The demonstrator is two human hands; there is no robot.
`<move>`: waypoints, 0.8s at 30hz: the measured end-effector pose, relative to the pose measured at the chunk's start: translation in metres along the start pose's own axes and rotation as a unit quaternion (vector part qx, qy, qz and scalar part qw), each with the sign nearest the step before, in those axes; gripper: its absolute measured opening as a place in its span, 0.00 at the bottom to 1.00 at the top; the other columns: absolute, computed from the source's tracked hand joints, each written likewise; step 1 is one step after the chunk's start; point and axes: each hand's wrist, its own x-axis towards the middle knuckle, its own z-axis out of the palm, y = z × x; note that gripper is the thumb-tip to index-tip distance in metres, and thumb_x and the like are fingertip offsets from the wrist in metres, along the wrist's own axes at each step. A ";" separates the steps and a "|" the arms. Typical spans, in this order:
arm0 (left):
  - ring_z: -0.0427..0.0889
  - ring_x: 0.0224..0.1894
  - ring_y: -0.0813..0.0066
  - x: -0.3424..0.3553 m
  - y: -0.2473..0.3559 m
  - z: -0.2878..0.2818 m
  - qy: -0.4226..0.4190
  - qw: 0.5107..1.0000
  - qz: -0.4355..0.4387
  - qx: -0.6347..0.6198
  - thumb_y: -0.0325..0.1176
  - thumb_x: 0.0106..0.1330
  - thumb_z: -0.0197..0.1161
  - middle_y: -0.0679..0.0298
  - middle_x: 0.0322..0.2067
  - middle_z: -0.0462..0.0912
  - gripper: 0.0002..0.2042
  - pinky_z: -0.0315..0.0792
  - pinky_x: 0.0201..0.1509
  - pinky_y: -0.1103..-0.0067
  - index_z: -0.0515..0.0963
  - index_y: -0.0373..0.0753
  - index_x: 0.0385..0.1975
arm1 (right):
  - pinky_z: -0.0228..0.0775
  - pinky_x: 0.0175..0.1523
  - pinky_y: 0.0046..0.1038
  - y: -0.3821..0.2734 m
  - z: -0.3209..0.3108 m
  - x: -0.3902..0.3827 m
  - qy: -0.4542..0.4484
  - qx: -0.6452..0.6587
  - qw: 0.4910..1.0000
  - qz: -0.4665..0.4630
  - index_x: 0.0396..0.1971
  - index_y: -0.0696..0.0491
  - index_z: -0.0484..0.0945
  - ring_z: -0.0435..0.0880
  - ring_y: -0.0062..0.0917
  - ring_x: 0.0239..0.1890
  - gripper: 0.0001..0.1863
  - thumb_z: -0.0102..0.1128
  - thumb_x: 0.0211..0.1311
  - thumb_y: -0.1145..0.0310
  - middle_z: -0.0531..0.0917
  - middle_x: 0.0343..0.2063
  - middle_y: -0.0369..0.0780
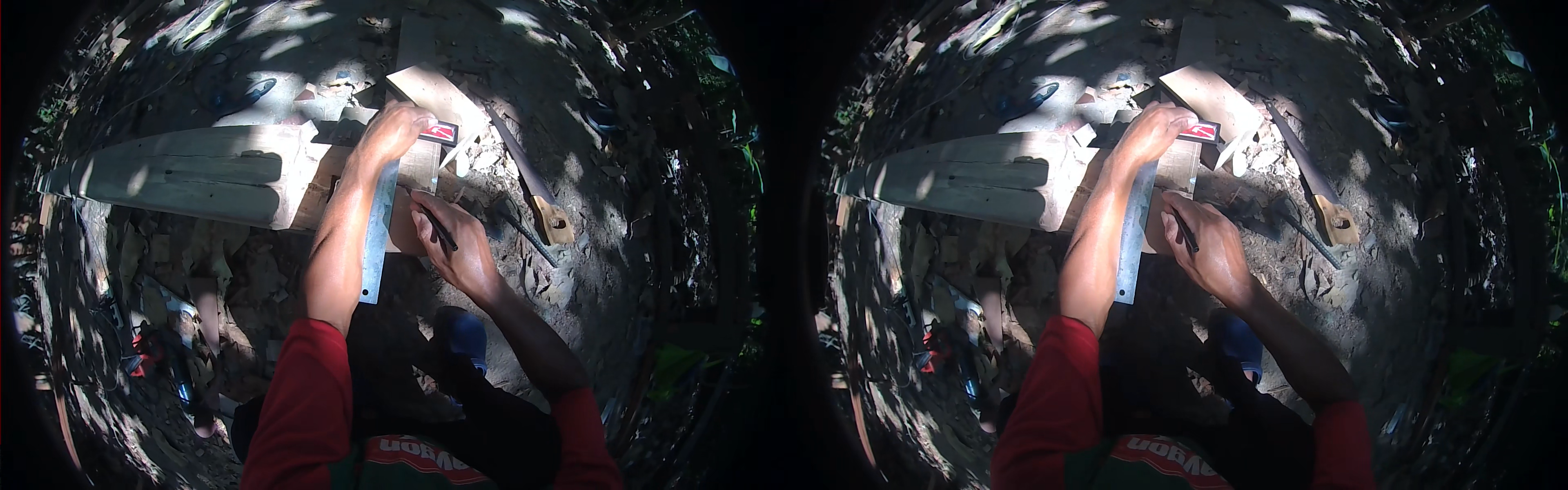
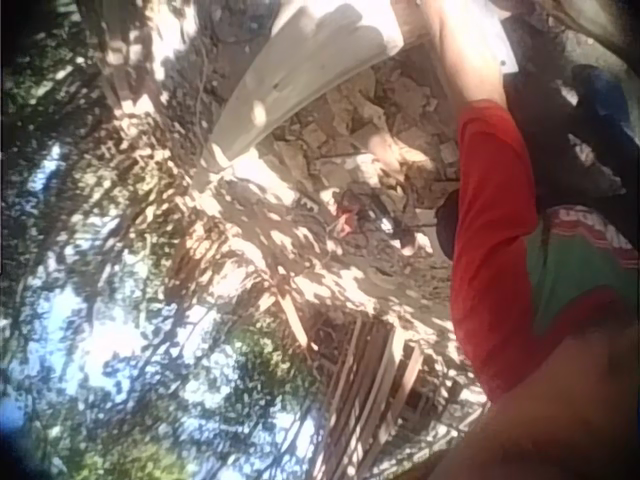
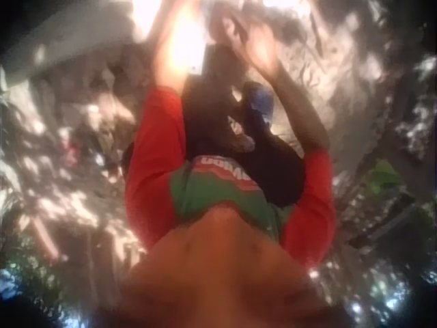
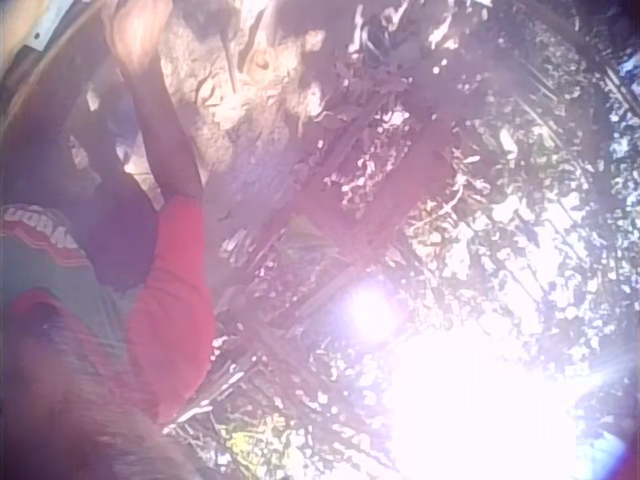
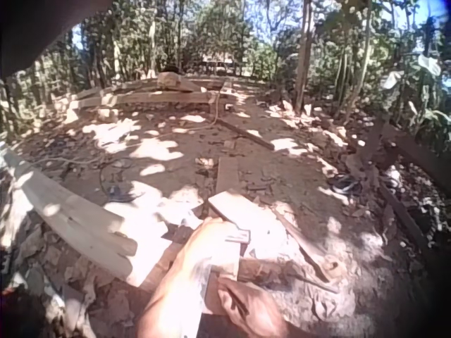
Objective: The person measures a wooden beam with a square and a pencil before using a circular saw to cut the wood.
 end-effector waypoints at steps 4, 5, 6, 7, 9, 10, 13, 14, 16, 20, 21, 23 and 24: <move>0.78 0.48 0.49 0.001 -0.007 0.001 0.006 1.000 0.018 -0.001 0.36 0.70 0.52 0.50 0.42 0.83 0.14 0.68 0.59 0.62 0.82 0.36 0.44 | 0.74 0.48 0.34 -0.001 0.000 0.000 0.006 0.000 1.000 -0.007 0.53 0.62 0.75 0.83 0.40 0.39 0.18 0.54 0.69 0.66 0.83 0.39 0.49; 0.79 0.48 0.49 0.001 -0.008 0.002 0.000 1.000 0.013 -0.003 0.35 0.70 0.52 0.50 0.42 0.83 0.14 0.69 0.58 0.62 0.82 0.36 0.44 | 0.74 0.47 0.34 -0.001 0.001 0.000 0.009 0.002 1.000 -0.008 0.53 0.62 0.75 0.83 0.40 0.38 0.18 0.54 0.69 0.66 0.83 0.39 0.49; 0.79 0.48 0.49 0.003 -0.007 0.001 -0.007 1.000 0.008 -0.004 0.35 0.70 0.52 0.50 0.42 0.83 0.14 0.69 0.57 0.62 0.82 0.35 0.44 | 0.74 0.47 0.34 0.000 0.001 0.000 0.012 0.003 1.000 -0.009 0.53 0.62 0.75 0.83 0.40 0.38 0.19 0.54 0.69 0.66 0.83 0.38 0.49; 0.79 0.48 0.49 0.003 -0.007 0.001 -0.013 1.000 0.004 -0.005 0.35 0.70 0.52 0.50 0.42 0.83 0.14 0.70 0.57 0.63 0.82 0.35 0.44 | 0.74 0.47 0.34 0.000 0.000 -0.001 0.010 0.003 1.000 -0.006 0.53 0.62 0.75 0.83 0.40 0.38 0.19 0.54 0.69 0.66 0.83 0.39 0.49; 0.80 0.48 0.49 0.004 -0.007 0.001 -0.017 1.000 -0.004 -0.022 0.35 0.70 0.52 0.50 0.42 0.84 0.14 0.71 0.55 0.63 0.82 0.35 0.44 | 0.74 0.47 0.34 0.000 -0.001 -0.001 0.005 0.003 1.000 0.001 0.53 0.62 0.75 0.83 0.40 0.38 0.19 0.54 0.69 0.66 0.84 0.39 0.49; 0.80 0.48 0.49 0.005 -0.008 0.002 -0.019 0.999 -0.008 -0.030 0.35 0.70 0.52 0.49 0.42 0.84 0.14 0.72 0.55 0.63 0.82 0.34 0.44 | 0.74 0.47 0.34 -0.001 -0.002 -0.001 0.002 0.003 1.000 0.004 0.53 0.62 0.75 0.83 0.40 0.38 0.18 0.54 0.69 0.66 0.84 0.39 0.49; 0.81 0.48 0.51 0.008 -0.013 -0.001 -0.027 0.999 -0.003 -0.030 0.35 0.69 0.54 0.49 0.43 0.84 0.14 0.73 0.54 0.64 0.82 0.34 0.44 | 0.74 0.48 0.34 -0.003 -0.001 0.000 0.001 0.004 1.000 0.005 0.53 0.62 0.75 0.83 0.40 0.39 0.18 0.54 0.69 0.66 0.84 0.39 0.49; 0.82 0.47 0.50 0.007 -0.015 -0.002 -0.028 0.999 -0.005 -0.036 0.35 0.69 0.53 0.49 0.42 0.84 0.14 0.73 0.54 0.64 0.83 0.36 0.45 | 0.74 0.47 0.34 -0.003 0.000 0.001 0.006 0.003 1.000 -0.001 0.53 0.62 0.75 0.83 0.40 0.39 0.18 0.54 0.70 0.65 0.83 0.38 0.49; 0.82 0.46 0.49 0.008 -0.014 -0.002 -0.029 0.998 -0.006 -0.054 0.36 0.69 0.53 0.48 0.41 0.84 0.14 0.74 0.52 0.64 0.83 0.39 0.45 | 0.74 0.47 0.34 -0.001 0.001 -0.001 0.014 -0.001 1.000 -0.007 0.53 0.62 0.75 0.83 0.40 0.39 0.18 0.54 0.70 0.65 0.83 0.38 0.50; 0.83 0.46 0.50 0.008 -0.011 -0.003 -0.042 0.997 -0.029 -0.064 0.36 0.68 0.53 0.48 0.41 0.84 0.14 0.74 0.53 0.65 0.83 0.40 0.46 | 0.74 0.47 0.34 -0.001 0.000 -0.001 0.014 0.002 1.000 -0.003 0.53 0.62 0.76 0.83 0.41 0.39 0.18 0.54 0.70 0.66 0.83 0.38 0.50; 0.83 0.46 0.50 0.008 -0.011 -0.003 -0.040 0.997 -0.029 -0.064 0.36 0.68 0.53 0.48 0.41 0.84 0.14 0.74 0.53 0.65 0.83 0.40 0.46 | 0.74 0.48 0.34 -0.002 0.000 0.000 0.010 0.003 1.000 0.001 0.53 0.62 0.76 0.83 0.41 0.39 0.18 0.54 0.70 0.66 0.83 0.38 0.50; 0.83 0.46 0.50 0.007 -0.012 -0.003 -0.039 0.997 -0.033 -0.062 0.36 0.68 0.53 0.48 0.42 0.84 0.14 0.74 0.53 0.66 0.83 0.40 0.46 | 0.74 0.48 0.38 -0.005 -0.001 0.001 0.009 0.012 1.000 0.008 0.52 0.61 0.76 0.83 0.44 0.40 0.17 0.56 0.67 0.68 0.83 0.38 0.51; 0.83 0.47 0.51 0.008 -0.012 -0.003 -0.041 0.997 -0.037 -0.061 0.36 0.68 0.53 0.48 0.42 0.84 0.14 0.74 0.53 0.66 0.83 0.40 0.46 | 0.74 0.48 0.39 -0.006 -0.001 0.001 0.010 0.016 1.000 0.012 0.51 0.60 0.76 0.82 0.46 0.41 0.17 0.57 0.65 0.69 0.83 0.38 0.51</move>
